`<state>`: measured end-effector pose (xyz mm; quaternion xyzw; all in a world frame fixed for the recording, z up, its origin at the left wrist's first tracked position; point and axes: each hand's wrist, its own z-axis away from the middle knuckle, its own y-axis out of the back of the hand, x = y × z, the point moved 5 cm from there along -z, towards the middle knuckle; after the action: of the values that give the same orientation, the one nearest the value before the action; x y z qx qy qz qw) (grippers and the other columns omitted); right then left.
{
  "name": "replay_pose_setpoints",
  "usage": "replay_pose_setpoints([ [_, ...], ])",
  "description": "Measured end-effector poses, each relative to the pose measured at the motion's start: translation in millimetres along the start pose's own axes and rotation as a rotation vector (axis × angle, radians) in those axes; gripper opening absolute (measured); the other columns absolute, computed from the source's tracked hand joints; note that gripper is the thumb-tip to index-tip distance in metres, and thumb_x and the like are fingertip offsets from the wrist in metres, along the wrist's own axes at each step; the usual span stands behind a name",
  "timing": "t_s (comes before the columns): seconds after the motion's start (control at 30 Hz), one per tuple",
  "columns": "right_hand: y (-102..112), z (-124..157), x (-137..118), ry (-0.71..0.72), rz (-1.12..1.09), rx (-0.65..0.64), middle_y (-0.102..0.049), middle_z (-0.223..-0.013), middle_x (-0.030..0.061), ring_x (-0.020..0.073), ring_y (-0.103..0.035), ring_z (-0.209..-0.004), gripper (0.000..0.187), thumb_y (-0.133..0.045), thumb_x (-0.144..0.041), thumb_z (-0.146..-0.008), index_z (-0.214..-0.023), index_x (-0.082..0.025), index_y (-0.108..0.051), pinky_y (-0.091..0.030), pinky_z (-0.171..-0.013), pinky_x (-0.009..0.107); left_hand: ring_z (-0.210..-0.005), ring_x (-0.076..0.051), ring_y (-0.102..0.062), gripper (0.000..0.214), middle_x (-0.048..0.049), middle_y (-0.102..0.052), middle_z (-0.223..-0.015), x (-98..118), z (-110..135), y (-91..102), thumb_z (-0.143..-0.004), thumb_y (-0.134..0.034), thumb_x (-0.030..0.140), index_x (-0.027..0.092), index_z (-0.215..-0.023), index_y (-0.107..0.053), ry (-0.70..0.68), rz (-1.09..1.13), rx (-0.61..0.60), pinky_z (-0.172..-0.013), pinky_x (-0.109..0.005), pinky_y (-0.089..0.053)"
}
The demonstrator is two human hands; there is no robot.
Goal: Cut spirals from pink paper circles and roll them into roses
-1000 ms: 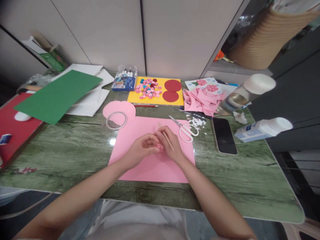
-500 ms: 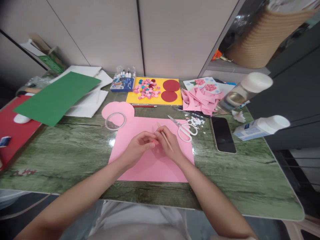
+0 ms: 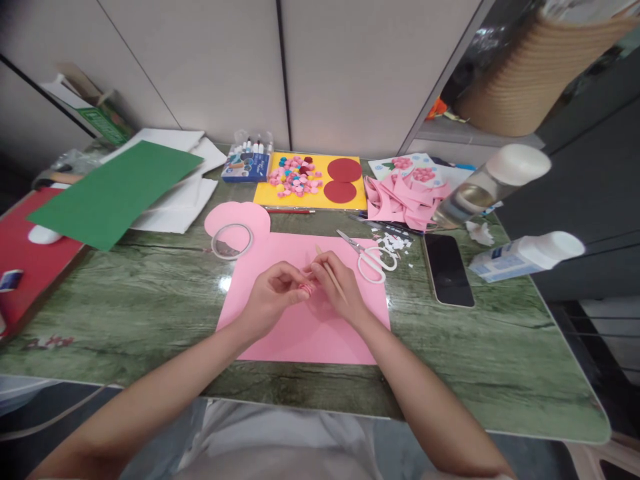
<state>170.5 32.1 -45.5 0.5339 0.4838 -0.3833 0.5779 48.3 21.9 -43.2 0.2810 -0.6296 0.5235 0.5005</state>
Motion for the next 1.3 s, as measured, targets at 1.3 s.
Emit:
replay_pose_setpoints([
  [1.3, 18.7, 14.3, -29.0, 0.106, -0.124, 0.267, -0.061, -0.091, 0.0047, 0.0169, -0.061, -0.077, 0.011, -0.041, -0.032, -0.088, -0.088, -0.023, -0.047, -0.047, -0.073, 0.036, -0.060, -0.008, -0.046, 0.019, -0.0015, -0.061, -0.073, 4.7, -5.7, 8.4, -0.066, -0.067, 0.023, 0.016, -0.077, -0.054, -0.114, -0.203, 0.082, -0.058, -0.022, -0.033],
])
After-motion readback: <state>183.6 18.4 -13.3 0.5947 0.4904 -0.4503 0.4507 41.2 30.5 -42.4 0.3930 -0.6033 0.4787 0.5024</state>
